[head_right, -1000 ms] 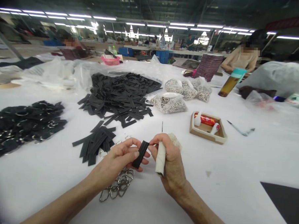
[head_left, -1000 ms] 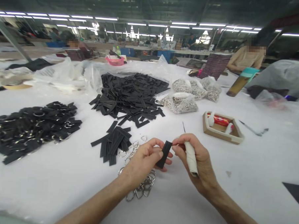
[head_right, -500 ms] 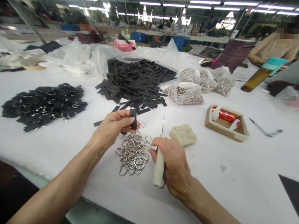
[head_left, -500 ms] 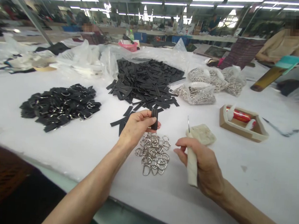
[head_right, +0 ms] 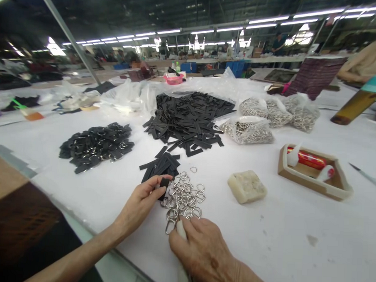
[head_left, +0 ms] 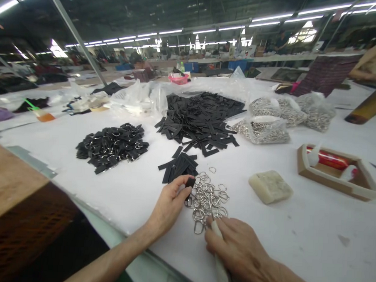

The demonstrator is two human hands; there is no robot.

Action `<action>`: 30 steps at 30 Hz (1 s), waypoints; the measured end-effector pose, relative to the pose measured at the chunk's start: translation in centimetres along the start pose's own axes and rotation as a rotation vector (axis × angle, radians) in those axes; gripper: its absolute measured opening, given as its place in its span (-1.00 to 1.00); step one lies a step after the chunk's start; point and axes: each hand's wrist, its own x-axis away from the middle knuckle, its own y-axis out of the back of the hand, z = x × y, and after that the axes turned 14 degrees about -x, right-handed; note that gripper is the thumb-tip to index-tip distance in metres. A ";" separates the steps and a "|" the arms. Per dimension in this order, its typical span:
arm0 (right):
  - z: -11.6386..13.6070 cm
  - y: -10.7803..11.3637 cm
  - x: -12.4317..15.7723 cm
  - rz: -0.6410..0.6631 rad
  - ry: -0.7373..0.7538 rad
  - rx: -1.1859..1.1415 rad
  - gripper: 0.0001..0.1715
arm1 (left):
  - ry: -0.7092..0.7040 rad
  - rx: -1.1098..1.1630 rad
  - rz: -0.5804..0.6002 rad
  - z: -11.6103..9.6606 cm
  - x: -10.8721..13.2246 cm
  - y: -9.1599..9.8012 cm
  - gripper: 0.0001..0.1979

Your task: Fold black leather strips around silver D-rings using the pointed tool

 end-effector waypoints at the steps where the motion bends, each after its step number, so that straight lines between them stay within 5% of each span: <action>1: 0.0 0.2 0.1 0.010 -0.020 -0.011 -0.78 | 0.005 -0.065 -0.019 0.0 0.1 0.0 -0.80; 10: -0.3 0.2 0.2 0.007 -0.100 0.005 -0.81 | -0.056 -0.208 0.062 -1.3 -0.3 -1.8 -0.82; 16: -1.5 0.8 0.9 0.005 -0.164 0.023 -0.79 | -0.078 -0.020 0.108 -2.5 -0.5 -3.9 -0.86; 22: -2.7 1.8 1.0 0.025 -0.227 -0.058 -0.79 | 0.058 0.308 0.146 -3.0 -1.4 -5.4 -0.87; 26: -2.6 2.6 0.8 -0.068 -0.229 -0.126 -0.81 | 0.061 0.374 0.091 -3.3 -1.2 -3.6 -0.86; 30: -2.2 3.0 0.9 -0.089 -0.200 -0.132 -0.85 | 0.062 0.256 0.027 -2.3 1.8 -0.8 -0.95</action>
